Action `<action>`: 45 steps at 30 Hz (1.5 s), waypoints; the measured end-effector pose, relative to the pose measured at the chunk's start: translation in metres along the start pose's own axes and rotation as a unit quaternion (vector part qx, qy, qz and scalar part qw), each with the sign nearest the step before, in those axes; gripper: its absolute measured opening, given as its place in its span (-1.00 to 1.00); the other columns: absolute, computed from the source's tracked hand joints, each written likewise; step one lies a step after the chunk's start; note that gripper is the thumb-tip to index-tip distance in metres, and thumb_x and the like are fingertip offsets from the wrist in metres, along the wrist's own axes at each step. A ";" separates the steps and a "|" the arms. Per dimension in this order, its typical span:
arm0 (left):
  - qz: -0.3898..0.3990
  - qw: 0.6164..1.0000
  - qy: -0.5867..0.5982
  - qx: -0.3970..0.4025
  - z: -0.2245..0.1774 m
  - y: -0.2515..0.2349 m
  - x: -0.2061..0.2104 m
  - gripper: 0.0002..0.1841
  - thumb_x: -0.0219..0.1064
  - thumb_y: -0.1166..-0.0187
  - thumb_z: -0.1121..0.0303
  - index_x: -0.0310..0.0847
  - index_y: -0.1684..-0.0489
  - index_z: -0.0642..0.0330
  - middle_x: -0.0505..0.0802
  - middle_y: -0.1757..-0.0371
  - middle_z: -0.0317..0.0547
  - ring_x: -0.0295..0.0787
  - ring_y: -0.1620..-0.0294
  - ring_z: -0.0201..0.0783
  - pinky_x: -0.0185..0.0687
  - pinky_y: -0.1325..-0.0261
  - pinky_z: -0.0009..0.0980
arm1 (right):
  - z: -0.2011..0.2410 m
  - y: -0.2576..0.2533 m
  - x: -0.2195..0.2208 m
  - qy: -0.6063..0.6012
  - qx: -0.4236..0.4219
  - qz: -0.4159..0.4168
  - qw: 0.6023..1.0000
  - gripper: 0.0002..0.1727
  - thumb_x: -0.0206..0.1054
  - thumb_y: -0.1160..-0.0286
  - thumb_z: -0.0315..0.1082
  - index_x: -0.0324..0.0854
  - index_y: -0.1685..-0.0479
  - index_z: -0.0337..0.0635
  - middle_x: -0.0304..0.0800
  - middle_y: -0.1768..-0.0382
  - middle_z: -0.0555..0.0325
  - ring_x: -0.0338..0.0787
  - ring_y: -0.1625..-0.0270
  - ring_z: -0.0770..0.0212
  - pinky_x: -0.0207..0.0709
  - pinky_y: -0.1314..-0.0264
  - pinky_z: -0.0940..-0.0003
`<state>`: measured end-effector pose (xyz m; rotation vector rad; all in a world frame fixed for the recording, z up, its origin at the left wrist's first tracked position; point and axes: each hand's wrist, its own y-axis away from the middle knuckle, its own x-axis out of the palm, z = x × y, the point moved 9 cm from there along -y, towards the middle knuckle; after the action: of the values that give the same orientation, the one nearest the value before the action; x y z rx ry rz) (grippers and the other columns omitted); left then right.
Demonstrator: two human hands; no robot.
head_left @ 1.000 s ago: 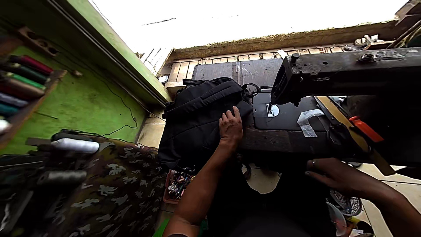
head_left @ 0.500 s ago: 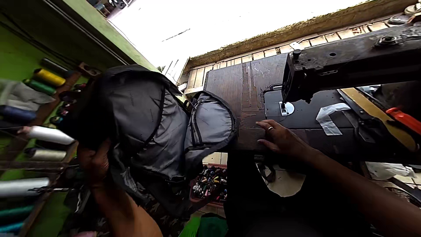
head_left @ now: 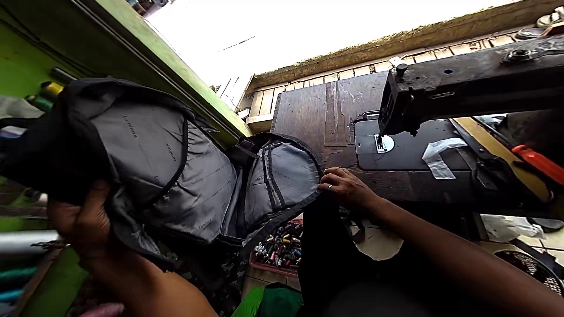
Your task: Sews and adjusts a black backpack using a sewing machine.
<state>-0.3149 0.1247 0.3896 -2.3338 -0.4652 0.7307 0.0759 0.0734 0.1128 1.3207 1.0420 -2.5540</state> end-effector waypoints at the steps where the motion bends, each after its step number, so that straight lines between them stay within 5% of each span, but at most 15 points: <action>1: 0.001 1.000 -0.001 0.004 -0.001 -0.009 0.004 -0.60 0.24 -0.62 0.41 0.36 -0.39 0.31 0.70 -0.13 -0.47 0.64 -0.17 -0.75 0.56 -0.36 -0.62 | 0.005 -0.001 -0.005 0.013 -0.010 -0.015 1.000 -0.76 0.22 -0.71 -0.32 0.84 0.08 -0.12 0.89 -0.01 0.02 0.78 -0.32 -0.12 0.62 -0.38 -0.03; 8: -0.041 0.990 0.050 0.122 -0.041 -0.107 0.000 -0.56 0.32 -0.66 0.31 0.46 -0.41 0.37 0.78 -0.26 -0.15 0.71 -0.31 -0.40 0.59 -0.49 -0.36 | 0.057 -0.027 -0.080 0.177 -0.029 -0.165 0.970 -0.79 0.24 -0.62 -0.45 0.83 0.11 -0.08 0.88 0.17 0.07 0.82 -0.14 0.00 0.63 -0.29 0.14; 13: 0.001 0.977 0.070 0.200 -0.085 -0.126 0.025 -0.82 0.14 -0.76 0.38 0.65 0.20 0.16 0.78 0.21 -0.45 0.74 0.06 -0.57 0.67 -0.17 -0.50 | 0.102 -0.019 -0.145 0.206 -0.037 -0.264 0.942 -0.82 0.27 -0.65 -0.38 0.77 -0.03 -0.09 0.80 0.12 0.12 0.68 -0.13 0.05 0.43 -0.38 0.20; 15: 0.011 0.977 0.027 0.212 -0.075 -0.112 0.040 -0.80 0.13 -0.79 0.33 0.66 0.07 0.20 0.78 0.11 -0.40 0.73 -0.04 -0.57 0.64 -0.26 -0.46 | 0.106 -0.011 -0.147 0.191 -0.043 -0.234 0.952 -0.83 0.27 -0.66 -0.34 0.75 -0.03 -0.08 0.77 0.16 0.14 0.68 -0.06 0.08 0.44 -0.33 0.23; 17: 0.031 0.974 0.009 0.226 -0.059 -0.073 0.065 -0.70 0.22 -0.78 0.36 0.60 -0.27 0.41 0.81 -0.20 -0.10 0.71 -0.32 -0.34 0.59 -0.47 -0.22 | 0.103 -0.003 -0.127 0.160 -0.047 -0.165 0.972 -0.83 0.24 -0.65 -0.36 0.77 0.07 -0.08 0.80 0.22 0.12 0.73 0.03 0.05 0.53 -0.18 0.18; 20: 0.117 0.986 -0.041 0.109 -0.007 0.017 0.124 -0.56 0.21 -0.71 0.41 0.44 -0.45 0.57 0.72 -0.40 0.12 0.61 -0.48 -0.19 0.46 -0.55 -0.09 | 0.090 0.023 -0.061 0.062 -0.028 0.007 0.998 -0.84 0.28 -0.56 -0.44 0.80 0.23 -0.14 0.82 0.22 0.03 0.80 0.06 -0.04 0.68 -0.04 0.06; 23: 0.283 0.949 0.108 0.089 0.058 0.098 0.189 -0.61 0.13 -0.74 0.08 0.68 -0.20 0.17 0.67 -0.57 -0.08 0.32 -0.79 -0.06 0.14 -0.86 0.00 | 0.077 0.055 -0.006 -0.010 0.016 0.161 0.987 -0.84 0.32 -0.55 -0.47 0.81 0.12 -0.30 0.84 0.05 -0.15 0.82 -0.11 -0.17 0.68 -0.22 -0.04; 27: 0.221 0.966 0.134 -0.009 0.115 0.170 0.193 -0.70 0.16 -0.65 0.35 0.74 0.10 0.44 0.48 -0.64 0.39 0.12 -0.86 0.03 -0.04 -0.88 -0.15 | 0.047 0.074 -0.050 0.048 0.091 -0.026 0.994 -0.72 0.28 -0.67 -0.16 0.85 0.07 -0.11 0.89 0.09 0.06 0.88 -0.06 0.07 0.75 -0.16 0.17; 29: 0.168 0.975 0.129 -0.059 0.119 0.189 0.186 -0.66 0.08 -0.66 0.43 0.66 -0.04 0.60 0.38 -0.68 0.49 0.14 -0.84 -0.01 0.00 -0.85 -0.26 | 0.014 0.083 -0.087 0.110 0.205 -0.090 0.968 -0.64 0.28 -0.66 -0.11 0.83 0.08 -0.24 0.88 0.05 -0.11 0.88 -0.07 -0.04 0.75 -0.14 0.07; 32: 0.112 0.983 0.117 -0.082 0.126 0.209 0.181 -0.54 0.07 -0.66 0.39 0.49 -0.28 0.74 0.35 -0.68 0.60 0.22 -0.81 0.05 0.08 -0.81 -0.29 | -0.048 0.102 -0.109 0.115 0.360 -0.096 0.921 -0.32 0.29 -0.65 0.07 0.61 -0.35 -0.47 0.72 -0.24 -0.38 0.84 -0.09 -0.19 0.73 -0.12 -0.07; 34: 0.075 0.965 0.170 -0.185 0.134 0.226 0.183 -0.45 0.00 -0.65 0.43 0.24 -0.52 0.75 0.42 -0.66 0.41 0.36 -0.70 -0.23 0.24 -0.71 -0.45 | -0.072 0.110 -0.105 0.073 0.410 -0.103 0.903 -0.26 0.31 -0.63 0.06 0.45 -0.56 -0.40 0.77 -0.18 -0.27 0.83 0.13 -0.05 0.71 0.07 0.03; 36: 0.010 0.911 0.217 -0.350 0.142 0.251 0.183 -0.52 -0.22 -0.83 0.40 0.17 -0.62 0.50 0.63 -0.41 -0.01 0.60 -0.34 -0.56 0.50 -0.41 -0.60 | -0.075 0.107 -0.097 0.044 0.421 -0.110 0.899 -0.31 0.31 -0.66 -0.04 0.39 -0.63 -0.34 0.86 -0.02 -0.13 0.87 0.22 0.08 0.75 0.09 0.14; 38: -0.030 0.841 0.227 -0.491 0.136 0.282 0.182 -0.58 -0.28 -0.92 0.31 0.41 -0.39 0.36 0.71 -0.02 -0.16 0.66 0.03 -0.52 0.62 -0.09 -0.50 | -0.071 0.104 -0.090 0.028 0.429 -0.128 0.894 -0.40 0.26 -0.68 -0.17 0.42 -0.62 -0.32 0.89 0.14 -0.10 0.87 0.27 0.14 0.73 0.07 0.19; 41: -0.038 0.724 0.357 -0.589 0.120 0.304 0.199 -0.37 -0.44 -0.88 -0.15 0.50 -0.34 0.00 0.85 -0.03 -0.22 0.81 -0.06 -0.33 0.78 -0.07 -0.17 | -0.068 0.103 -0.084 0.030 0.442 -0.144 0.885 -0.45 0.24 -0.64 -0.26 0.47 -0.58 -0.33 0.89 0.19 -0.14 0.88 0.24 0.06 0.72 0.03 0.12; 45: 0.017 0.807 0.267 -0.526 0.105 0.298 0.188 -0.48 -0.25 -0.93 0.04 0.31 -0.66 0.11 0.75 -0.38 -0.12 0.74 -0.34 -0.37 0.72 -0.36 -0.29 | -0.071 0.105 -0.081 -0.024 0.466 -0.135 0.874 -0.40 0.28 -0.61 -0.27 0.38 -0.61 -0.33 0.88 0.17 -0.06 0.86 0.20 0.17 0.70 -0.01 0.20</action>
<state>-0.1904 0.0484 0.0516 -3.3926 -0.6644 -0.3555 0.2139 0.0179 0.0893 1.2663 -0.1301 -3.4589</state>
